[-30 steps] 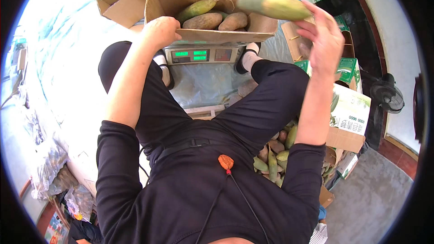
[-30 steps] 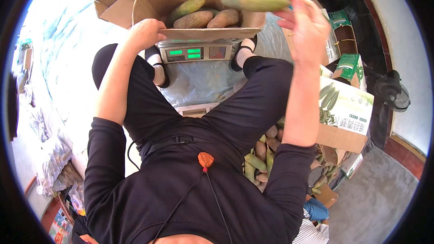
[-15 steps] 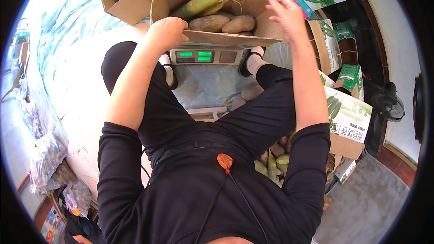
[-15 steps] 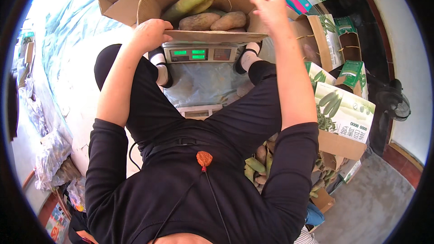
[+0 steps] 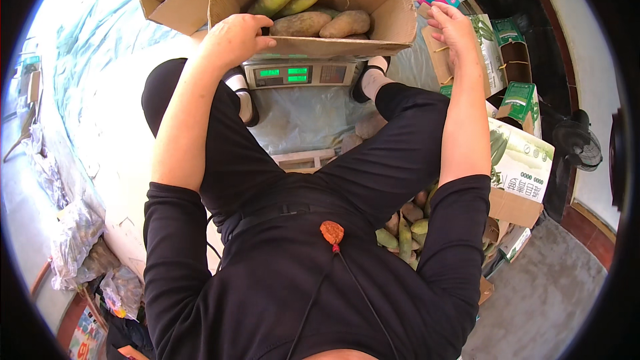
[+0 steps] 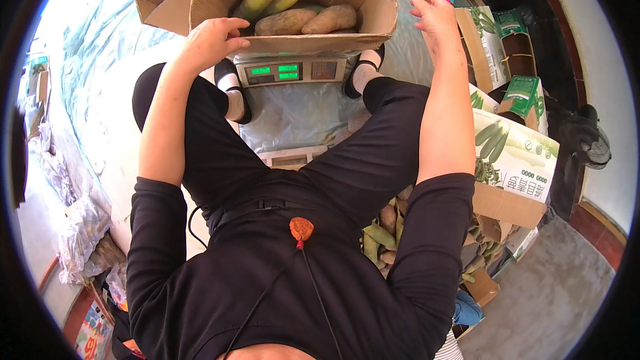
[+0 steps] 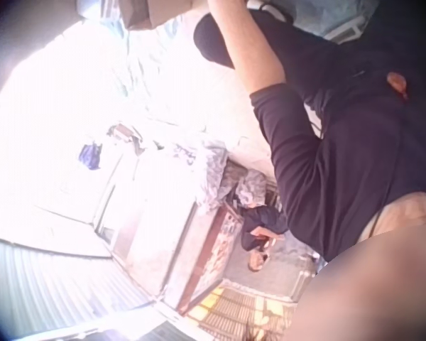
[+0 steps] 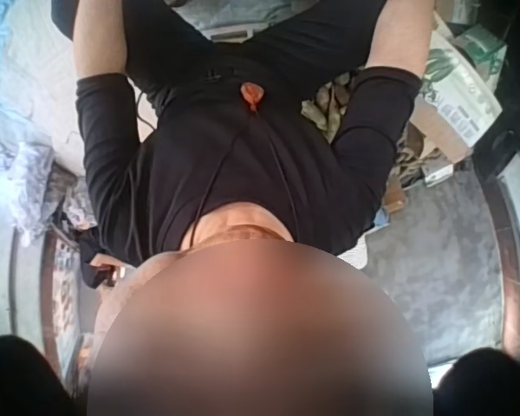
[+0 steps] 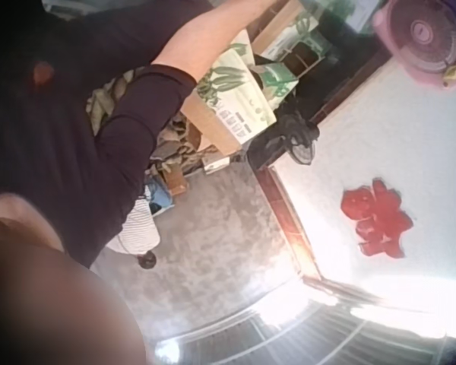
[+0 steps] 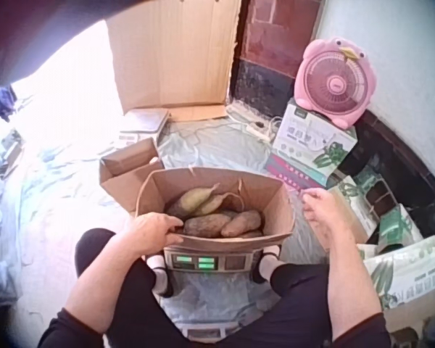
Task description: Sorting and weighing produce, then placing it into paper bags and boxes.
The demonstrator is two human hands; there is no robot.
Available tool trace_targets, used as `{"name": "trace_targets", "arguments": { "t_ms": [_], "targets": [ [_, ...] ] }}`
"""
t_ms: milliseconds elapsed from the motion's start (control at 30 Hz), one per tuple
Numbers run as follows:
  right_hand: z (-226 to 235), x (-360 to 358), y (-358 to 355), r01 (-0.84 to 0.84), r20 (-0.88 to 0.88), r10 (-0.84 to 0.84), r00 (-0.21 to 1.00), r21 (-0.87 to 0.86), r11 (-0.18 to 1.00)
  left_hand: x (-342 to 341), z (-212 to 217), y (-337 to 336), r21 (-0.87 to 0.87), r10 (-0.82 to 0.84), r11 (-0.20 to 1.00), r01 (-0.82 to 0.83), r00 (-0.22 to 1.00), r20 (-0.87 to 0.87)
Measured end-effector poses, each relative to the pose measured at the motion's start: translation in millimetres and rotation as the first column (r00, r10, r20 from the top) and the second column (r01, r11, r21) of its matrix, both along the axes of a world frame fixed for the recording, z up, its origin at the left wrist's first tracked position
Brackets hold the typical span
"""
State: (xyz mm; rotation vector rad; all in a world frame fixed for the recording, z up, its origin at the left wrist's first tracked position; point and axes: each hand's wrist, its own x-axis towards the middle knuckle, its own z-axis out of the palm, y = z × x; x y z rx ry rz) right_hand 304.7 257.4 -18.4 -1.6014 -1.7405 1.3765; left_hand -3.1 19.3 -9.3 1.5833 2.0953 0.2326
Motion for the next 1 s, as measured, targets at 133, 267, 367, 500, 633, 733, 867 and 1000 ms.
{"name": "trace_targets", "arguments": {
  "t_ms": [133, 267, 367, 500, 633, 733, 867, 1000],
  "targets": [
    [3, 2, -1, -0.022, 0.044, 0.021, 0.999, 0.016, 1.000, 3, 0, 2, 0.058, 0.007, 0.998, -0.009, 0.999, 0.046],
    [-1, 6, 1, -0.057, 0.095, 0.054, 0.994, 0.023, 0.998, 4, 2, 4, 0.116, 0.044, 0.992, -0.058, 0.991, 0.124],
    [-7, 4, 3, -0.087, 0.102, 0.087, 0.991, -0.007, 0.996, -3, 1, 0, 0.214, 0.085, 0.972, -0.100, 0.993, 0.079],
    [-6, 4, 0, -0.078, 0.111, 0.075, 0.991, 0.027, 0.997, -10, 3, 3, 0.413, 0.147, 0.897, -0.159, 0.987, 0.060],
    [-6, 4, 2, -0.178, 0.222, 0.171, 0.960, 0.011, 0.984, -13, 5, 4, 0.491, 0.253, 0.828, -0.270, 0.962, 0.103],
    [-10, 5, 6, -0.234, 0.305, 0.229, 0.924, -0.018, 0.972, -19, 6, 4, 0.538, 0.299, 0.719, -0.440, 0.895, 0.331],
    [-15, 1, 7, -0.271, 0.292, 0.273, 0.916, -0.049, 0.961, -39, 9, -3, 0.519, 0.367, 0.735, -0.436, 0.900, 0.236],
    [-15, -2, 9, -0.295, 0.351, 0.300, 0.887, -0.068, 0.953, -65, 30, -8, 0.315, 0.349, 0.861, -0.398, 0.915, 0.204]
  ]
}}
